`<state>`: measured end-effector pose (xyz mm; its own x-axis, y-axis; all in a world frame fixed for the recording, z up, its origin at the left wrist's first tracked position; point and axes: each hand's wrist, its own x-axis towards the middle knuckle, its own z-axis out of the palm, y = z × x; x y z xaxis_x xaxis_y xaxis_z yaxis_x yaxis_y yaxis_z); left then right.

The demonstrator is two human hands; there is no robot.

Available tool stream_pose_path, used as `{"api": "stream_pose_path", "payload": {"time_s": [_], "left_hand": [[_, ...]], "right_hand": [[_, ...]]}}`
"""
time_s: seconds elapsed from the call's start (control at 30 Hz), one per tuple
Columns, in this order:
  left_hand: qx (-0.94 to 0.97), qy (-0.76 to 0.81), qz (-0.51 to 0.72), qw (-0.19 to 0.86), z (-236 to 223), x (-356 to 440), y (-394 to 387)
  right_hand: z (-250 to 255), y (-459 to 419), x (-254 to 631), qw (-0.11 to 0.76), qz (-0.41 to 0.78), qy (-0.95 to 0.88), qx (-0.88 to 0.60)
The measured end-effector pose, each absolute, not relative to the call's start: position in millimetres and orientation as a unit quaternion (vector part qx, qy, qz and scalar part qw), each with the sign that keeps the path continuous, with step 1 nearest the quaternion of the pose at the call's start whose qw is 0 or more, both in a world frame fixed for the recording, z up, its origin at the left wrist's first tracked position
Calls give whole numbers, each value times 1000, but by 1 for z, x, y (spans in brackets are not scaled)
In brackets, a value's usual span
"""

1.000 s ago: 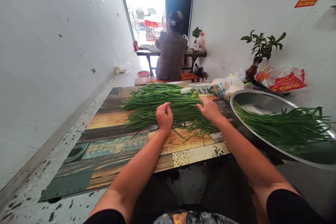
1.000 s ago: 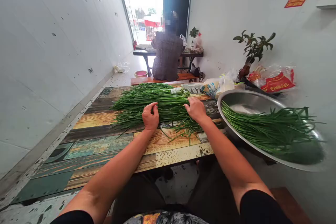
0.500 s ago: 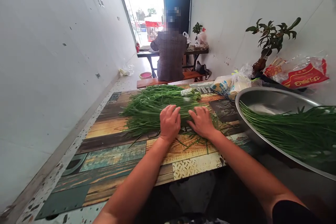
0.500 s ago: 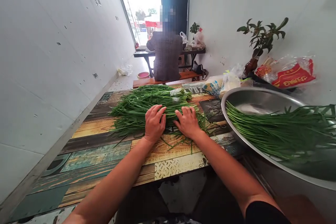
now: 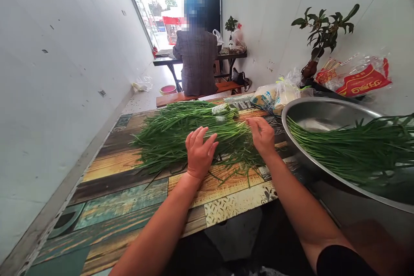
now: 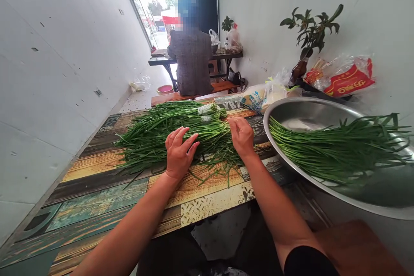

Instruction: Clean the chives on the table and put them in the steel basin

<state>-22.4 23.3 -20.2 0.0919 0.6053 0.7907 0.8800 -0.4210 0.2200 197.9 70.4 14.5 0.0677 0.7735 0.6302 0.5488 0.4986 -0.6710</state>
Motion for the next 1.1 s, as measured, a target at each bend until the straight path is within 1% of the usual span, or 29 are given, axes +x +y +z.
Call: {"api": "stream_pose_path", "payload": {"time_s": [0.1,0.27,0.4,0.6,0.73,0.8,0.87,1.0,1.1], "left_hand": [[-720,-518,-434,159,-21,-23,24],[-716,-524,-436,152,-21,-24,24],[-719,-513,-443,153,-20,-24,24],[-718,-508,-451,152,-20,-25,24],[-726,-489,-459,150,-13,-21,17],[-738,-464,-467,148,-8,-17,11],[-747,-441,-475,149,-4,-13,7],[-749,-442,-467,158,-4,-9,7],[-759,-447,-452,140,-7,-8,9]], "right_hand": [[13,72,199,544,111,-669,-494],[11,76,202,433,56,-762,-478],[12,73,201,388,47,-793,-468],[9,74,203,372,28,-825,-425],[13,73,203,418,30,-814,-403],[18,70,202,452,56,-802,-387],[23,65,201,468,108,-792,-376],[27,58,196,438,225,-785,-375],[26,54,191,429,312,-771,-351]]}}
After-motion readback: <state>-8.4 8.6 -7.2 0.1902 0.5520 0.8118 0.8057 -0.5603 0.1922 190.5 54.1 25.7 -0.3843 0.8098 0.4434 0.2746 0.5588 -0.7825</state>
